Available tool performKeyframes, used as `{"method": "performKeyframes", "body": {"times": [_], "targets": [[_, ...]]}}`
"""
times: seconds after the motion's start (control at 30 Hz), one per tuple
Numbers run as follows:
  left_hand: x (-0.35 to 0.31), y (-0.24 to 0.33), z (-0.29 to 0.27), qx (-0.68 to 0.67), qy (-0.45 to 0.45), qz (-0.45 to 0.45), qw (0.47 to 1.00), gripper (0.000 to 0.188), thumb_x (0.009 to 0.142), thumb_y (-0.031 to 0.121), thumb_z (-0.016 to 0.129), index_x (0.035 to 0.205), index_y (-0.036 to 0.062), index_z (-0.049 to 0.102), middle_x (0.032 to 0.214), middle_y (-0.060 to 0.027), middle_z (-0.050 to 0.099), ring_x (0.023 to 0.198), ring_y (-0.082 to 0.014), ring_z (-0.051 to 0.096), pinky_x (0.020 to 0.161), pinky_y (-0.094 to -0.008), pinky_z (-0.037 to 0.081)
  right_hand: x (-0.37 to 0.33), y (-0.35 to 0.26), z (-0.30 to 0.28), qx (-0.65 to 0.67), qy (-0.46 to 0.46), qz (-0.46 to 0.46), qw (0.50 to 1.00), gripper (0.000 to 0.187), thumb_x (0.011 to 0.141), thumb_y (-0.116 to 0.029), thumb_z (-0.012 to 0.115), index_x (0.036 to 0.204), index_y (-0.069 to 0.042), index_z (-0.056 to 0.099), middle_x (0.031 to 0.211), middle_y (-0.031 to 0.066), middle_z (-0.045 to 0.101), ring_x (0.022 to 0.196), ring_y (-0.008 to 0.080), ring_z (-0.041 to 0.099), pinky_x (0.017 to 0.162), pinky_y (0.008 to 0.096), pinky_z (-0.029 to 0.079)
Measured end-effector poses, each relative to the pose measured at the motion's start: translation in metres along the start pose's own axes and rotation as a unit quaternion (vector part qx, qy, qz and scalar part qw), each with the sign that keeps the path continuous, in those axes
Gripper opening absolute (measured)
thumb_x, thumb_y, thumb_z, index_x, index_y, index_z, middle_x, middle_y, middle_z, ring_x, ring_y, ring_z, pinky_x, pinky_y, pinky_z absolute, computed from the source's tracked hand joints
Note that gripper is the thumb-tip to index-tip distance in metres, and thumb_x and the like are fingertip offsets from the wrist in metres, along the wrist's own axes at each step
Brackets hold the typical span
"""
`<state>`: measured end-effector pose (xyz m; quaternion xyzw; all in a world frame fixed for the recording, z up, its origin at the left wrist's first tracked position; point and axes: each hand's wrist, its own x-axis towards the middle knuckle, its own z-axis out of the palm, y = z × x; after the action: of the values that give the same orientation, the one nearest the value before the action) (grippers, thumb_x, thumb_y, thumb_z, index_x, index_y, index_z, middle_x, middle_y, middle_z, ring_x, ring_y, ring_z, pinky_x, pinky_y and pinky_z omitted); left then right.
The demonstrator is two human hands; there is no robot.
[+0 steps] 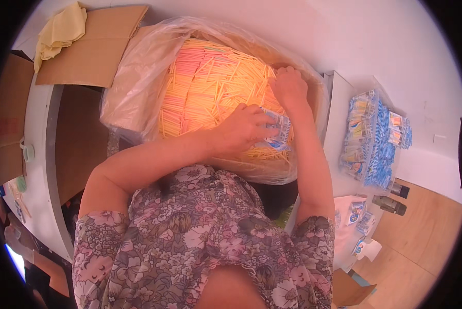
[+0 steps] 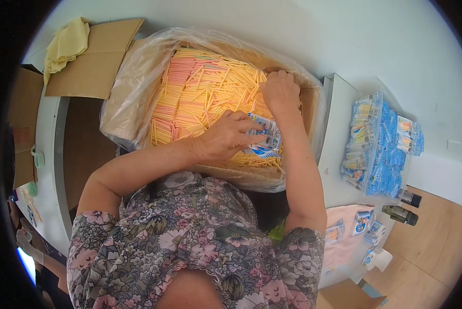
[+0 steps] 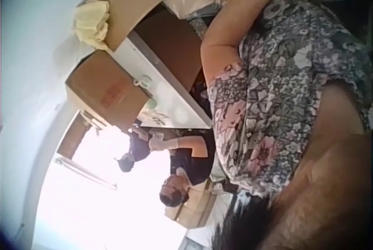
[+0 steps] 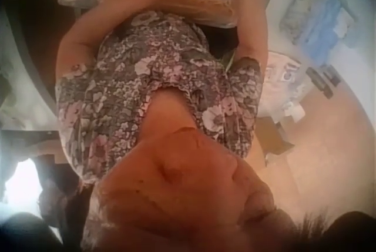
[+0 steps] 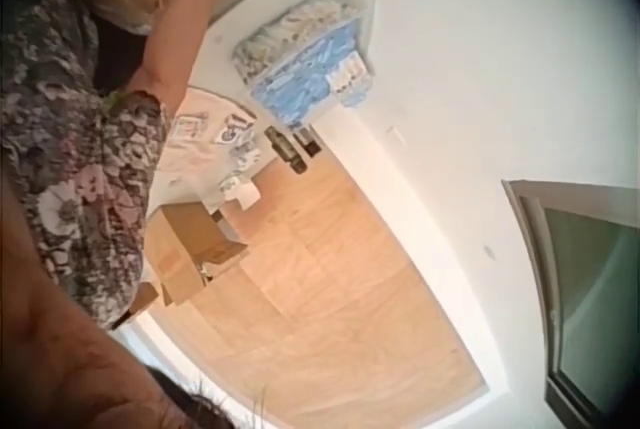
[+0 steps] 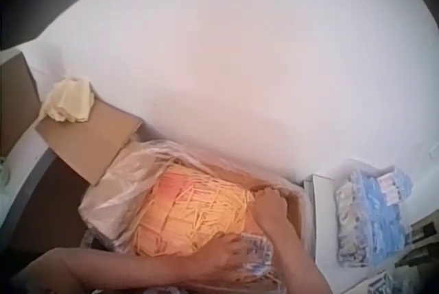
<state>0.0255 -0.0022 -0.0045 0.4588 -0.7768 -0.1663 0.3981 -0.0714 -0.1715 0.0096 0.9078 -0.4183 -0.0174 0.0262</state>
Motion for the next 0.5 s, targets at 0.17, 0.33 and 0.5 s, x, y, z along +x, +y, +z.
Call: {"method": "performKeyframes", "body": {"times": [0.17, 0.33, 0.5], "targets": [[0.003, 0.006, -0.002, 0.002, 0.009, 0.012, 1.0, 0.041, 0.078, 0.012, 0.064, 0.118, 0.0187, 0.06, 0.114, -0.0058, 0.06, 0.106, -0.0255, 0.053, 0.086, -0.0426, 0.036, 0.013, -0.002, 0.009, -0.05, -0.053, -0.019, 0.997, 0.026, 0.083, -0.023, 0.053, 0.098, -0.004, 0.063, 0.101, 0.0127, 0.063, 0.095, 0.029, 0.059, 0.079, 0.0444, 0.048], [0.004, 0.009, -0.003, 0.001, -0.015, 0.007, 1.0, 0.039, 0.08, 0.01, 0.062, 0.118, 0.0177, 0.059, 0.11, -0.008, 0.062, 0.106, -0.024, 0.056, 0.091, -0.0439, 0.036, 0.007, -0.001, 0.016, -0.061, 0.01, -0.049, 0.997, 0.018, 0.079, -0.014, 0.05, 0.083, -0.003, 0.064, 0.089, 0.0155, 0.065, 0.086, 0.0313, 0.063, 0.075, 0.0434, 0.051], [0.006, 0.01, -0.007, -0.054, -0.034, -0.024, 0.998, 0.03, 0.08, 0.007, 0.06, 0.11, 0.0126, 0.061, 0.101, -0.0095, 0.065, 0.104, -0.0244, 0.059, 0.095, -0.0445, 0.036, 0.003, 0.005, 0.02, -0.039, 0.072, -0.079, 0.994, 0.014, 0.078, -0.013, 0.052, 0.081, -0.003, 0.061, 0.086, 0.0163, 0.064, 0.082, 0.0325, 0.061, 0.073, 0.045, 0.049]]}}
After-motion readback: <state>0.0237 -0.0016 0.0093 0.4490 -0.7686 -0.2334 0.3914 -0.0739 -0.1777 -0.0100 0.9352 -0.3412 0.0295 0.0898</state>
